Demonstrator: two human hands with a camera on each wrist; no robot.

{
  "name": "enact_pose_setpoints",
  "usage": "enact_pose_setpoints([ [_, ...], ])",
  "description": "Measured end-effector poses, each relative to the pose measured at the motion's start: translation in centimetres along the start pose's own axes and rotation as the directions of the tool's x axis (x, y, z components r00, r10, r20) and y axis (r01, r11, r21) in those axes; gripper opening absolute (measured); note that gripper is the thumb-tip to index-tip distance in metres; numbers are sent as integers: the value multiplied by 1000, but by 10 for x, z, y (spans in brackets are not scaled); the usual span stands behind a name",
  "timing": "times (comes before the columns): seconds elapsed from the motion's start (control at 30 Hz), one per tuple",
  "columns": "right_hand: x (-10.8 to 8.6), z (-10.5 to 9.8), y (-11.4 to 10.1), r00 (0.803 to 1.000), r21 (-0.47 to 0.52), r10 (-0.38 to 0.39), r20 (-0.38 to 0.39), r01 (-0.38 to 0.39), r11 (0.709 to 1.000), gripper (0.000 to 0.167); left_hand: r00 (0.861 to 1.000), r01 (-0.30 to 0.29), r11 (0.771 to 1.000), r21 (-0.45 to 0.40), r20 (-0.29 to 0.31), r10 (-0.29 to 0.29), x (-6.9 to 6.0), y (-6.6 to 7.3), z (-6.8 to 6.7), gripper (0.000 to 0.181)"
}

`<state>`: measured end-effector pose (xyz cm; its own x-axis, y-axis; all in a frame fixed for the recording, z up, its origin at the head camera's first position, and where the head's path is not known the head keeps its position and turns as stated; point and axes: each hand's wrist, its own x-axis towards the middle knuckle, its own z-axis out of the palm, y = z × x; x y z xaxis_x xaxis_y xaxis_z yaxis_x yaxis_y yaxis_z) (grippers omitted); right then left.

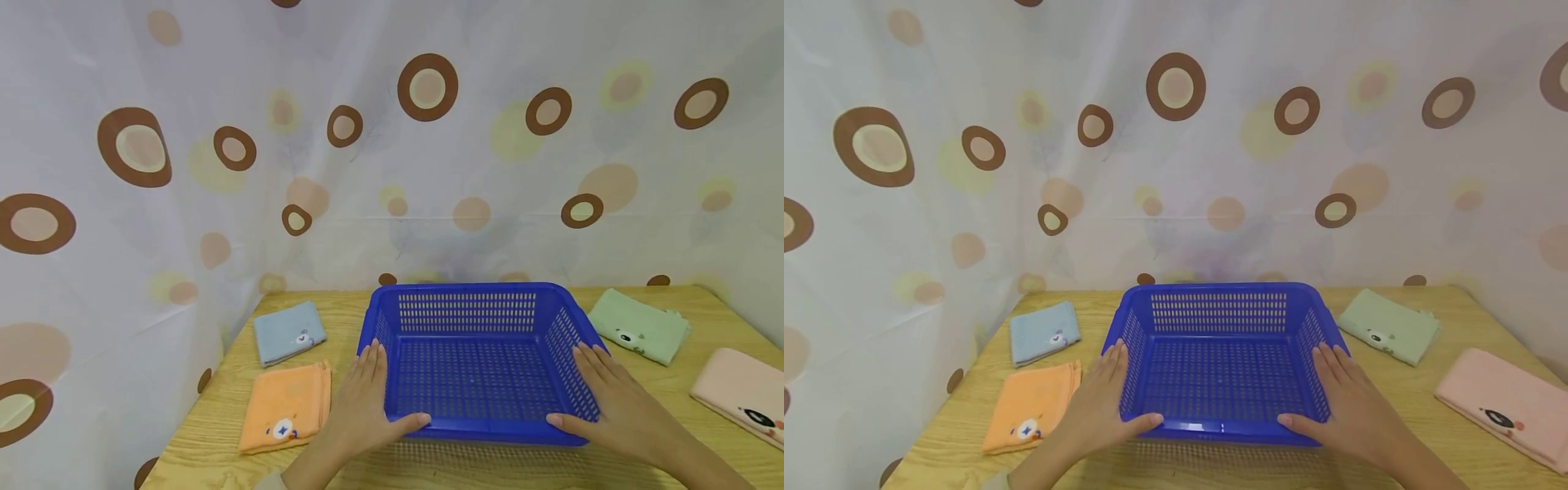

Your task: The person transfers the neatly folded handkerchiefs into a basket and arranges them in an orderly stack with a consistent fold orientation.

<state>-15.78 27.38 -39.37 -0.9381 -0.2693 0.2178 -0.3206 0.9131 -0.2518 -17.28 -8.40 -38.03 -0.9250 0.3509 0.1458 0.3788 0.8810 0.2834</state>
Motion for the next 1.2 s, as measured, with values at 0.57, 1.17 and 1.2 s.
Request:
enact_pose_setpoints([
  [0.57,-5,-2,0,1000,2,1,7,-1,1000,101,1000,4,1000,12,7,-5,-4,2,0,113],
  [1.17,-6,1,1,1000,-26,-6,-23,5,1000,103,990,24,981,-191,-129,-50,-5,-2,-2,89],
  [1.2,-7,1,1,1000,-24,-8,-23,7,1000,103,987,16,977,-212,-154,-50,-5,-3,-3,84],
])
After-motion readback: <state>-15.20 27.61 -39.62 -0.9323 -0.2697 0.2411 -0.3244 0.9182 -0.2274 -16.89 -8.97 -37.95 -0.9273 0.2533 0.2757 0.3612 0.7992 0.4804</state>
